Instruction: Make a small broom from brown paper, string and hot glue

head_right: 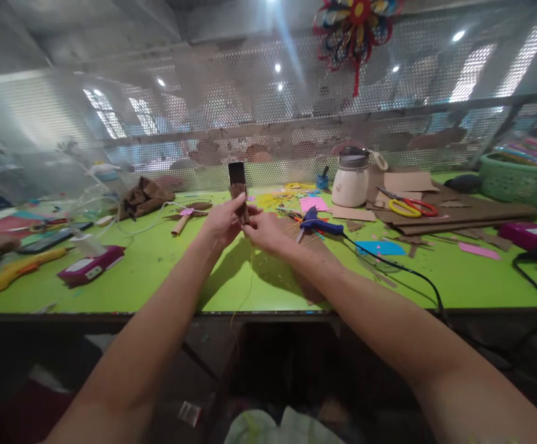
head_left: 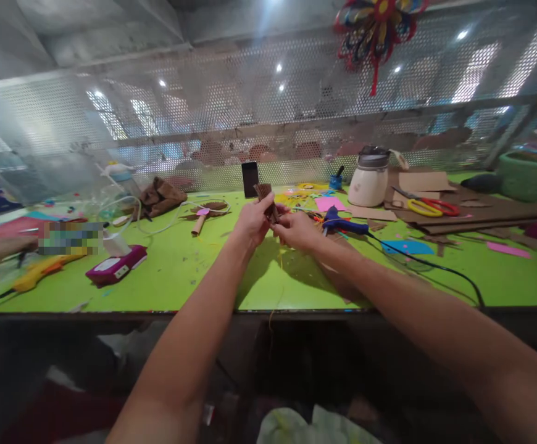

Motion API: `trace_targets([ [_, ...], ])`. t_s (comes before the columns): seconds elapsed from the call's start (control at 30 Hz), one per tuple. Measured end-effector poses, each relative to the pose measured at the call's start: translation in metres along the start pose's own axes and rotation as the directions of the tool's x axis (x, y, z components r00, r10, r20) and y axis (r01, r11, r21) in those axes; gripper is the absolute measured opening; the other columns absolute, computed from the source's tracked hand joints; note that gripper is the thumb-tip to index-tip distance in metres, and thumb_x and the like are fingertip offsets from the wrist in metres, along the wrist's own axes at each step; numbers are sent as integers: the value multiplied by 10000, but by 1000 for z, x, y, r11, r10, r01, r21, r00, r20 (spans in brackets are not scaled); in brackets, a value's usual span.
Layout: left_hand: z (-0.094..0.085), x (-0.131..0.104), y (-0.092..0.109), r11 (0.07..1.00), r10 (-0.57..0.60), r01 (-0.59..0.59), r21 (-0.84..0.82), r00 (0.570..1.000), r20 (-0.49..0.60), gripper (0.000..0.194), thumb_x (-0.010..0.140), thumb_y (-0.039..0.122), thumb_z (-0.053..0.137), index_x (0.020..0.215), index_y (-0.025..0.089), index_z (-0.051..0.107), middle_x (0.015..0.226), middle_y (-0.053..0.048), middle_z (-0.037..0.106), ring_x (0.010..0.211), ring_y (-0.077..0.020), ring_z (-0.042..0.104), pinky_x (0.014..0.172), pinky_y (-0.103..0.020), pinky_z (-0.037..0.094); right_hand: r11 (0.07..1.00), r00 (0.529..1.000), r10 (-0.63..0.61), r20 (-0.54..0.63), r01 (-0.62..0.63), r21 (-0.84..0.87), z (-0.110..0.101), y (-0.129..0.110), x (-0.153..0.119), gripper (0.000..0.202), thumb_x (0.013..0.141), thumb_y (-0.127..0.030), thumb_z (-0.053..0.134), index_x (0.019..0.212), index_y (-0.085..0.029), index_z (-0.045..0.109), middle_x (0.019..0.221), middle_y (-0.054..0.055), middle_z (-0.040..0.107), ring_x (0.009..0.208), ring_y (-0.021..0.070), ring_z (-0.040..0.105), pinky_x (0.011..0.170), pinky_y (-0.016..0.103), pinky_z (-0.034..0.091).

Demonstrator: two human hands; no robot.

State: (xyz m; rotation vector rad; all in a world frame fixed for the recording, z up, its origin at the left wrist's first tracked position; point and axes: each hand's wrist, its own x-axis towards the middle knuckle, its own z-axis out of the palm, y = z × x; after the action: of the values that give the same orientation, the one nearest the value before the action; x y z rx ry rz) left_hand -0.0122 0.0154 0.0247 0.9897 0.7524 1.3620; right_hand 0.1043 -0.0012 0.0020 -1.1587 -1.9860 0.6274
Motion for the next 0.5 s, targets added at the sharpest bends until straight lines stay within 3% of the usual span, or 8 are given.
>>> trace_targets([
  [0.13, -3, 0, 7, 993, -70, 67, -98, 997, -33, 163, 900, 150, 434, 799, 96, 550, 530, -7, 557, 607, -151, 639, 661, -293, 534, 996, 996, -65, 62, 60, 68, 3, -1, -3, 283, 805, -292, 538, 578, -142, 618, 462, -11, 554, 427, 84, 476, 461, 204, 337],
  [0.27, -11, -1, 18, 973, -112, 105, -208, 993, -23, 250, 921, 139, 366, 724, 111, 518, 545, -24, 540, 615, -135, 617, 613, -243, 527, 985, 985, -66, 159, 38, 171, 1, 4, -2, 340, 848, -347, 477, 661, -130, 659, 486, -4, 566, 418, 91, 490, 451, 210, 360],
  [0.4, -21, 1, 24, 947, -145, 116, -301, 987, -74, 251, 930, 183, 373, 733, 124, 518, 491, 10, 455, 492, -98, 522, 493, -190, 481, 998, 989, -59, 135, 63, -27, -5, 11, 1, 333, 862, -324, 481, 662, -144, 677, 521, 11, 599, 470, 105, 510, 491, 221, 381],
  [0.5, -32, 6, 27, 920, -171, 90, -381, 968, -185, 246, 926, 269, 408, 746, 135, 509, 476, 33, 406, 421, -84, 443, 423, -181, 437, 964, 967, -235, 101, 245, -100, -9, 6, -5, 327, 881, -294, 470, 660, -160, 670, 670, 45, 652, 662, 147, 583, 646, 270, 447],
])
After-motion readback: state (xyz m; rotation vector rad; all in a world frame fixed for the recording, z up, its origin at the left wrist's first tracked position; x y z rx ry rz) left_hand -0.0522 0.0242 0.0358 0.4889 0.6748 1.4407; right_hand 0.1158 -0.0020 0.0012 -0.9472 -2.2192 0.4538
